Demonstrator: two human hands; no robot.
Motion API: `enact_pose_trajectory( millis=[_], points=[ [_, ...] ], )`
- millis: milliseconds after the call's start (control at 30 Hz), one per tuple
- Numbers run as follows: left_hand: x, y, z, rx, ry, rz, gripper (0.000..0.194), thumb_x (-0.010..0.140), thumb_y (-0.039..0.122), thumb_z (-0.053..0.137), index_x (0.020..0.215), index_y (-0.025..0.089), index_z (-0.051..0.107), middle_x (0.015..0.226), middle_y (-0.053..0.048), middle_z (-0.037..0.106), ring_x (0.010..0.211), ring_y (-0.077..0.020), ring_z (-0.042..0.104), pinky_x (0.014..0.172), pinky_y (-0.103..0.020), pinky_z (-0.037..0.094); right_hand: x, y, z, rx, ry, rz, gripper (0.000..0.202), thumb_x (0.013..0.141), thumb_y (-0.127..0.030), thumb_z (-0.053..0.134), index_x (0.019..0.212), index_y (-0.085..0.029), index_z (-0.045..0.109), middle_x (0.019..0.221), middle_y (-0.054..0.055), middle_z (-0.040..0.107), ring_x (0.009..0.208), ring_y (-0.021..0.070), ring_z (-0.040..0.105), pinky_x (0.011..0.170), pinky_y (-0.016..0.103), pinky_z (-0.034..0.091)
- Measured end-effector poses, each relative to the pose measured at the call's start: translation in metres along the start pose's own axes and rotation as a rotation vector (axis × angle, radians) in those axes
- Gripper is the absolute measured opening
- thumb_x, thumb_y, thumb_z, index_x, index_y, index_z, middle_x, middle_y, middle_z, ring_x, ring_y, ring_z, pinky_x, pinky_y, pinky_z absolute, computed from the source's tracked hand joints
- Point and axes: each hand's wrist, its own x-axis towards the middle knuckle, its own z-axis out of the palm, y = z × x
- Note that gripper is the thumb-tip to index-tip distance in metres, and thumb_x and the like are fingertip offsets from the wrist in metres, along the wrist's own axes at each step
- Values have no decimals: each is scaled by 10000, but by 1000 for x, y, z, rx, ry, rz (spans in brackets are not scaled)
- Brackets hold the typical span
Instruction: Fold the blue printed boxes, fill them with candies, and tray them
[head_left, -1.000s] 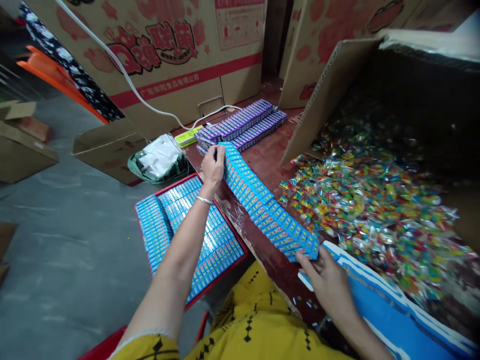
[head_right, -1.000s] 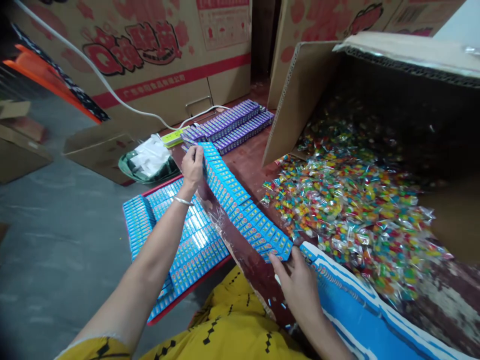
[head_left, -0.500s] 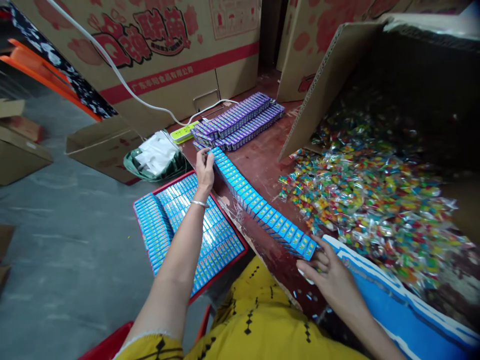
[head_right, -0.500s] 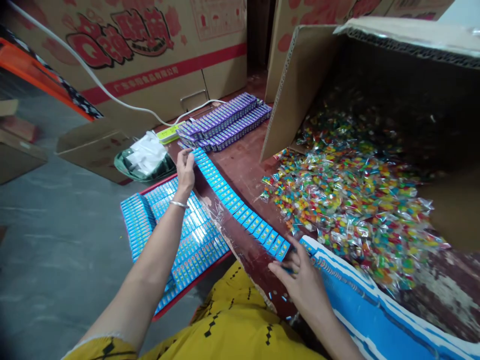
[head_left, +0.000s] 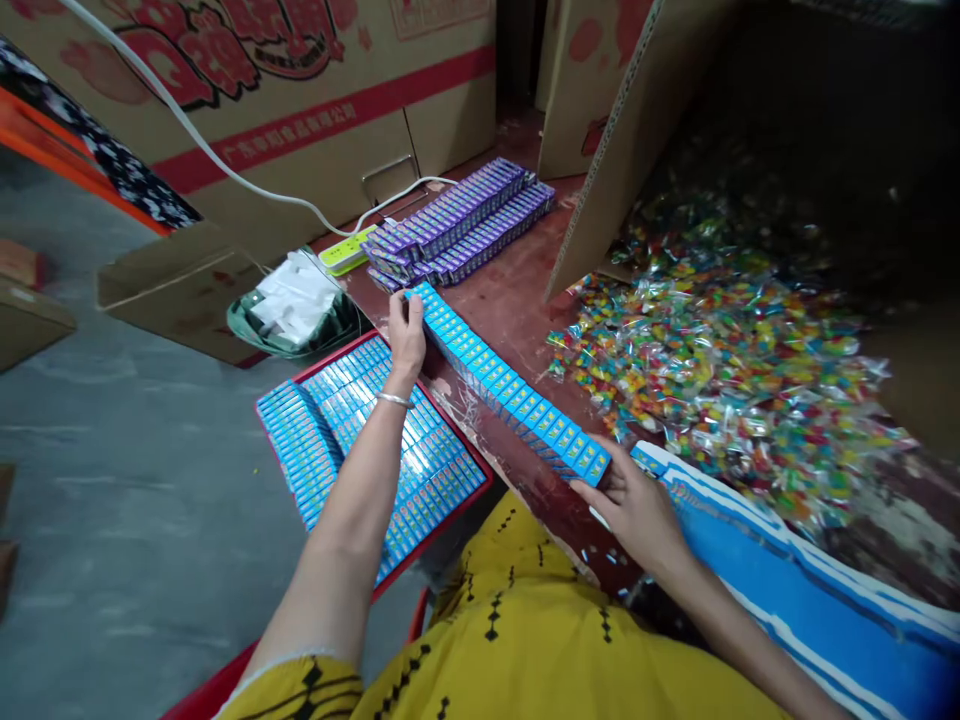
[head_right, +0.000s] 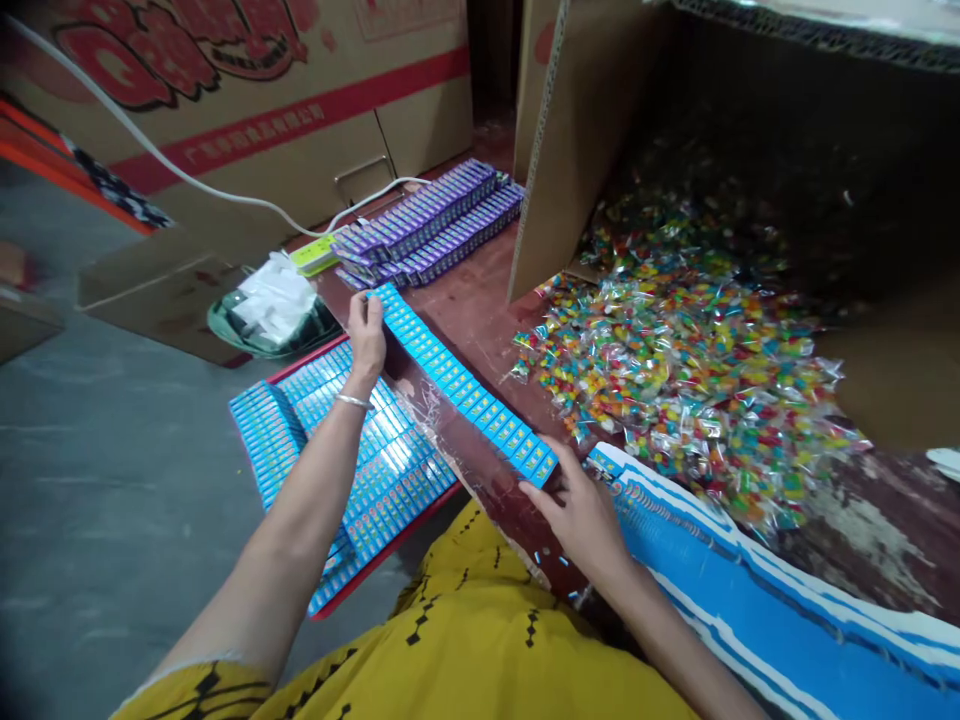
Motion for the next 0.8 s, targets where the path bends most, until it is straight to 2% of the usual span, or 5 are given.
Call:
enact_pose_trajectory(
  millis=[167, 433, 533, 633, 800],
  points=[
    [2, 14, -2, 81, 11, 28, 467, 935, 610, 349, 1101, 211, 525, 1044, -56, 624, 991, -197, 598, 923, -324, 445, 2, 0, -5, 85, -38, 33, 537, 796, -384, 707, 1267, -245, 490, 1068, 71, 720, 926, 238, 712, 782, 350, 597],
    [7, 29, -9, 375, -165, -102, 578, 917, 673, 260, 1078, 189, 532, 1012, -115, 645, 1024, -287, 619, 907, -406, 444, 2, -4, -1, 263, -91, 168, 594, 739, -440, 752, 1212, -197, 486, 854, 17, 689, 627, 160, 687, 567, 267, 593],
    [16, 35, -13, 405, -341, -162, 625, 912, 683, 239, 1114, 175, 542, 1084, -136, 649, 1097, -306, 599, 956, -426, 424, 6, -5, -4, 272, -80, 202, 613, 713, -451, 771, 1203, -198, 503, 810, -7, 665, 588, 133, 665, 535, 243, 590],
    [29, 39, -24, 322, -574, -130, 655, 861, 682, 413, 1232, 155, 529, 1246, -124, 617, 1174, -291, 567, 1016, -405, 415, 10, -7, -8, 274, -74, 248, 603, 700, -459, 778, 1181, -192, 533, 725, -31, 632, 555, 116, 644, 507, 220, 584],
    [42, 35, -41, 210, -874, -91, 1115, 611, 571, 762, 1497, 124, 256, 1562, -136, 308, 1416, -326, 322, 1175, -389, 261, 19, -12, -13, 260, -78, 274, 719, 716, -453, 769, 1342, -249, 480, 708, -33, 642, 518, 112, 634, 476, 223, 581]
  ],
)
